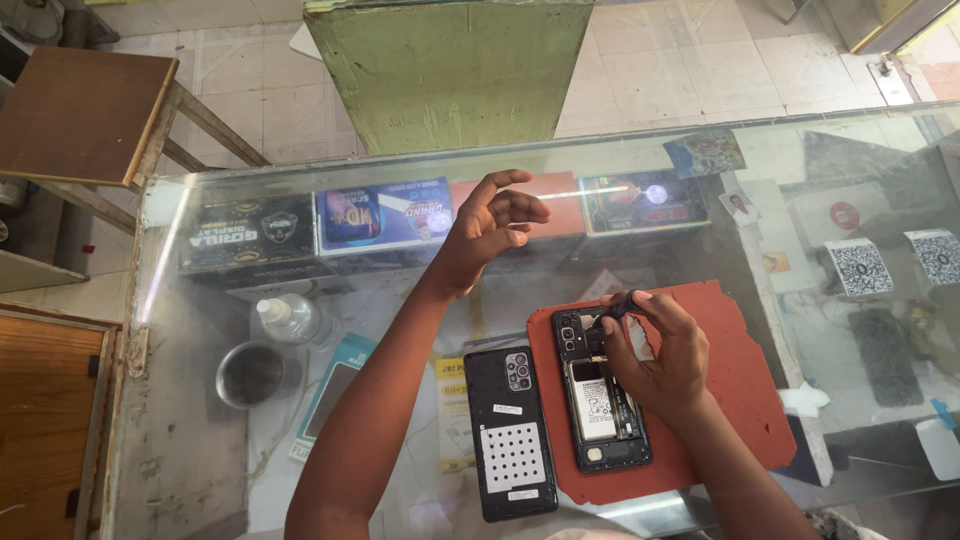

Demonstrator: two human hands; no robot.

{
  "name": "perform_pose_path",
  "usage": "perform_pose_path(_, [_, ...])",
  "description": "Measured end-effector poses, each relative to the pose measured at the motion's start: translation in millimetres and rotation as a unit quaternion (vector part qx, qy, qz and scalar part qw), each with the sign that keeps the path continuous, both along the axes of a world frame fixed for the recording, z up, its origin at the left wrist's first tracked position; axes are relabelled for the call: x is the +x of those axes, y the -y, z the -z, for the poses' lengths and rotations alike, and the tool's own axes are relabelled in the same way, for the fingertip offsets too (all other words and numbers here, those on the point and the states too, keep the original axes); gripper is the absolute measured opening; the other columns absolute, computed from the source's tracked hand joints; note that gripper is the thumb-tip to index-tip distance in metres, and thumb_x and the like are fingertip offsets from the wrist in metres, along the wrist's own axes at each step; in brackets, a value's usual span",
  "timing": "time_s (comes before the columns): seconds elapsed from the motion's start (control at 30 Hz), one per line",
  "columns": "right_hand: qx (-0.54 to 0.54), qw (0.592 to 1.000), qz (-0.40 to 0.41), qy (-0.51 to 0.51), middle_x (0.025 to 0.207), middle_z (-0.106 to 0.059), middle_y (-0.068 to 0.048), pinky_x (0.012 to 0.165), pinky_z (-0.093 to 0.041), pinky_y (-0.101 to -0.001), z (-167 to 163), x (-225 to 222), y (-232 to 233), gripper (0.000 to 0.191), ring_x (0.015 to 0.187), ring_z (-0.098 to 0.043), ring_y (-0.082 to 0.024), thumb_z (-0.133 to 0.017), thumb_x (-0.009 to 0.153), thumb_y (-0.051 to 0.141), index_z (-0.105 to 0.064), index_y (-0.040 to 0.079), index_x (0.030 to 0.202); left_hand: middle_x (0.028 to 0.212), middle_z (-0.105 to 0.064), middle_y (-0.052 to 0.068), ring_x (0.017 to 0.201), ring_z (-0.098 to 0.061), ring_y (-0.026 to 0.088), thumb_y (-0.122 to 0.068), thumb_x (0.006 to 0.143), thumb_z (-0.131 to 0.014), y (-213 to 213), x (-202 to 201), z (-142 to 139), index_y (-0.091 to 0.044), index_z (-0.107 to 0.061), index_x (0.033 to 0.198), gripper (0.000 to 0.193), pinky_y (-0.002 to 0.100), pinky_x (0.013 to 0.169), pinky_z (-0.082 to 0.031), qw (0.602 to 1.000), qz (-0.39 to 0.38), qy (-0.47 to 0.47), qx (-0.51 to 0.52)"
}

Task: The person uses a screwdriver to remove screws from the internal frame of a disassembled smartphone. They then use a prying tool to lift and disconnect a small ribbon cable near the top of the device.

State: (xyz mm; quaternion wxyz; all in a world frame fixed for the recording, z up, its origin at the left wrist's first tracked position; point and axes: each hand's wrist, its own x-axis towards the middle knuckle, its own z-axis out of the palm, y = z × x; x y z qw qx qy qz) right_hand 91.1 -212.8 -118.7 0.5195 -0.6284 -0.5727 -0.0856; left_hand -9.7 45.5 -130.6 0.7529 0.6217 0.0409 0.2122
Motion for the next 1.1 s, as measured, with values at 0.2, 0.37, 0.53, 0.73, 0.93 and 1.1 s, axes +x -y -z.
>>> perform_pose_path(0.2, [0.008,1.0,0.001,-0.004,0.107,-0.072,-0.02,0.087,-0.063,-0.0337,2.9,-1.9,0.0,0.05,0.102,-0.075,-0.025,-0.07,0.093,-0.009,-0.039,-0.001,0.131,0.122,-0.068,0.01,0.124,-0.065,0.023,-0.013,0.085,-0.063,-0.7,-0.2,0.1,-0.009,-0.041,0.149,0.068,0.042,0.11,-0.049,1.0,0.001,0.005,0.007])
perform_pose_path(0.37, [-0.011,1.0,0.016,0.007,0.107,-0.072,-0.019,0.084,-0.063,-0.0337,-6.6,-3.7,-1.2,0.053,0.1,-0.076,-0.025,-0.072,0.092,-0.008,-0.04,0.001,0.133,0.123,-0.068,0.01,0.124,-0.065,0.023,-0.013,0.085,-0.063,0.0,-0.4,0.6,-0.01,-0.041,0.149,0.068,0.042,0.11,-0.049,1.0,-0.001,0.002,0.008])
perform_pose_path(0.53, [-0.015,0.996,0.034,0.082,0.102,-0.069,-0.019,0.076,-0.058,-0.0381,-15.0,-2.9,-2.1,0.062,0.09,-0.072,-0.027,-0.082,0.084,-0.001,-0.042,0.003,0.131,0.122,-0.069,0.01,0.124,-0.066,0.023,-0.013,0.084,-0.063,0.3,-0.8,0.6,-0.009,-0.041,0.149,0.068,0.042,0.11,-0.05,1.0,-0.001,0.003,0.007])
perform_pose_path(0.73, [0.012,0.998,0.037,0.056,0.101,-0.069,-0.017,0.076,-0.06,-0.0355,-9.6,-2.3,-2.3,0.06,0.089,-0.073,-0.025,-0.081,0.088,-0.006,-0.042,0.003,0.132,0.122,-0.069,0.01,0.124,-0.066,0.023,-0.013,0.084,-0.063,-0.5,-1.1,0.6,-0.01,-0.041,0.149,0.068,0.042,0.11,-0.05,1.0,0.001,0.005,0.009])
perform_pose_path(0.93, [0.016,0.997,0.032,0.075,0.099,-0.068,-0.017,0.076,-0.06,-0.0362,-7.1,-1.9,-2.8,0.059,0.089,-0.073,-0.026,-0.081,0.087,-0.007,-0.043,0.003,0.131,0.123,-0.068,0.009,0.125,-0.066,0.022,-0.012,0.084,-0.063,-0.5,-1.9,0.4,-0.01,-0.041,0.149,0.068,0.042,0.111,-0.05,1.0,0.0,0.002,0.009])
perform_pose_path(1.1, [0.019,0.996,0.034,0.077,0.098,-0.068,-0.017,0.074,-0.06,-0.0357,-7.5,-1.3,-3.9,0.06,0.086,-0.072,-0.025,-0.082,0.086,-0.007,-0.043,0.003,0.131,0.123,-0.068,0.009,0.125,-0.065,0.022,-0.012,0.085,-0.063,-1.6,-1.7,1.9,-0.01,-0.041,0.149,0.068,0.042,0.111,-0.049,1.0,0.004,0.008,0.001])
